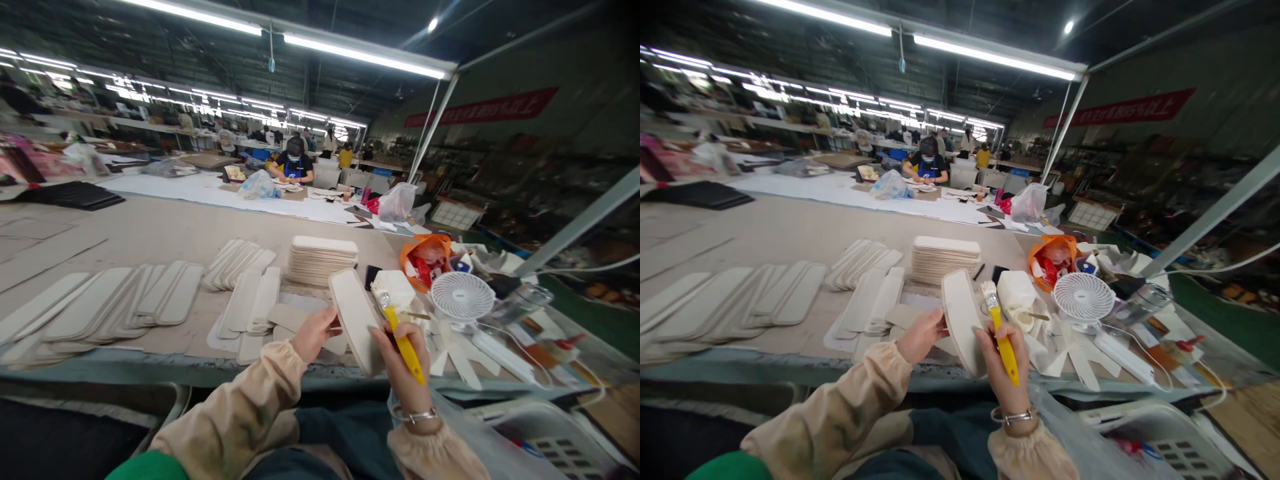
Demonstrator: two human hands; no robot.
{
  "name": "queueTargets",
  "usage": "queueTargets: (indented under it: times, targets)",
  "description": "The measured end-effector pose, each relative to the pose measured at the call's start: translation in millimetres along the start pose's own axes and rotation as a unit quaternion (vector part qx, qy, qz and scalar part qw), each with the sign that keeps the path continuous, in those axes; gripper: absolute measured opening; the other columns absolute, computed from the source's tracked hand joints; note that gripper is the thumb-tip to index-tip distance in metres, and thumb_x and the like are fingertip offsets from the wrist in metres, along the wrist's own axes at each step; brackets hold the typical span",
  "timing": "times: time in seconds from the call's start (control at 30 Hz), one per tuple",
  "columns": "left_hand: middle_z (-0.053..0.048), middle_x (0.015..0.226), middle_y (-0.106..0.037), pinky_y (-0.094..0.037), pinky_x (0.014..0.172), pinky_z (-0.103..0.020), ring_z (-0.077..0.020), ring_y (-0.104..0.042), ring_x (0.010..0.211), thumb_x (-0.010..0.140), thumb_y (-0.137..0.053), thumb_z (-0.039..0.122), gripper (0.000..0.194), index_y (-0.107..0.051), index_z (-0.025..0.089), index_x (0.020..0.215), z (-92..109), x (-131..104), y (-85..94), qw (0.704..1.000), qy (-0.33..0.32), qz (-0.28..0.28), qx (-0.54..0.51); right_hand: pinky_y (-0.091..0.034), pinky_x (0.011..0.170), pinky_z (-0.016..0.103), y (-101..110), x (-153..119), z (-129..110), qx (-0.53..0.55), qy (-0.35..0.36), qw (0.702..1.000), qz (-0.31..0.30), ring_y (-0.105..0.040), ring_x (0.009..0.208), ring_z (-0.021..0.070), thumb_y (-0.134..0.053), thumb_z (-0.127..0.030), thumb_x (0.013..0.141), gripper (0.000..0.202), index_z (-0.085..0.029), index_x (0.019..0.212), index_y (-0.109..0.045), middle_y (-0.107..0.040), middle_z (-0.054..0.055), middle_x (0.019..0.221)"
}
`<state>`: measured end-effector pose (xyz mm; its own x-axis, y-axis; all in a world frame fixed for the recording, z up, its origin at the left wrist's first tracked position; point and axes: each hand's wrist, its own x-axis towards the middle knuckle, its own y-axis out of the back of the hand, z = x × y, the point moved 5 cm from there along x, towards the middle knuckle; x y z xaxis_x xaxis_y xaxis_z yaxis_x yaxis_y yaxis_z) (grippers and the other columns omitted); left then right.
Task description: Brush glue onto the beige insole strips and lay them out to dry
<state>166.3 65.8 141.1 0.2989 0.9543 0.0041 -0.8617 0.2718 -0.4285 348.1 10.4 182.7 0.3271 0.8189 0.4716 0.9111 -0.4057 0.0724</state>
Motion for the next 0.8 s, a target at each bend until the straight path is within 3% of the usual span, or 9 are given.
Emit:
queueTargets:
  times: [0.1, 0.2, 0.33, 0.53, 0.8]
  targets:
    - [-0.011, 0.093, -0.072, -0.050, 0.079, -0.035, -0.0243, -0.067, 0.088, 0.065, -0.080, 0.052, 0.050, -0.068, 0.013, 0.095, 19.7, 2.0, -18.8, 0.987, -0.011, 0.012, -0.161, -0.054, 0.073, 0.032, -2.4, -12.4, 6.8, -0.003, -0.030, 0.999, -0.023, -0.067, 0.081, 0.0193, -0.078, -0.038, 0.070, 0.038, -0.024, 0.083, -0.046, -0.067, 0.002, 0.088]
    - [-0.007, 0.085, -0.073, -0.050, 0.078, -0.033, -0.0216, -0.067, 0.081, 0.052, -0.089, 0.036, 0.051, -0.067, 0.014, 0.092, 30.0, 4.4, -21.3, 0.975, -0.037, 0.081, -0.203, -0.053, 0.074, 0.030, -3.1, -21.8, 12.1, -0.007, -0.041, 0.999, -0.028, -0.067, 0.080, 0.0183, -0.078, -0.038, 0.071, 0.037, -0.024, 0.083, -0.046, -0.066, 0.001, 0.087]
    - [-0.003, 0.074, -0.072, -0.051, 0.069, -0.032, -0.0199, -0.066, 0.069, 0.048, -0.090, 0.033, 0.052, -0.065, 0.015, 0.090, 29.6, 4.7, -19.6, 0.964, -0.051, 0.154, -0.211, -0.053, 0.069, 0.028, -5.0, -31.6, 20.6, 0.006, -0.067, 0.998, -0.022, -0.066, 0.077, 0.0172, -0.079, -0.040, 0.069, 0.039, -0.024, 0.083, -0.047, -0.066, 0.001, 0.087]
    - [-0.004, 0.070, -0.071, -0.050, 0.063, -0.031, -0.0186, -0.065, 0.062, 0.051, -0.088, 0.036, 0.048, -0.065, 0.013, 0.087, 30.1, 1.8, -25.8, 0.964, -0.059, 0.156, -0.208, -0.052, 0.066, 0.027, -6.7, -36.2, 22.0, 0.027, -0.075, 0.997, -0.011, -0.063, 0.074, 0.0159, -0.079, -0.039, 0.069, 0.038, -0.025, 0.083, -0.046, -0.064, -0.001, 0.082]
    - [-0.004, 0.070, -0.071, -0.050, 0.067, -0.032, -0.0206, -0.067, 0.067, 0.057, -0.086, 0.037, 0.042, -0.066, 0.013, 0.085, 31.3, 0.2, -26.1, 0.966, -0.061, 0.151, -0.201, -0.050, 0.066, 0.027, -8.8, -36.3, 17.8, 0.012, -0.078, 0.997, -0.007, -0.061, 0.071, 0.0158, -0.078, -0.040, 0.070, 0.038, -0.025, 0.081, -0.045, -0.061, -0.002, 0.078]
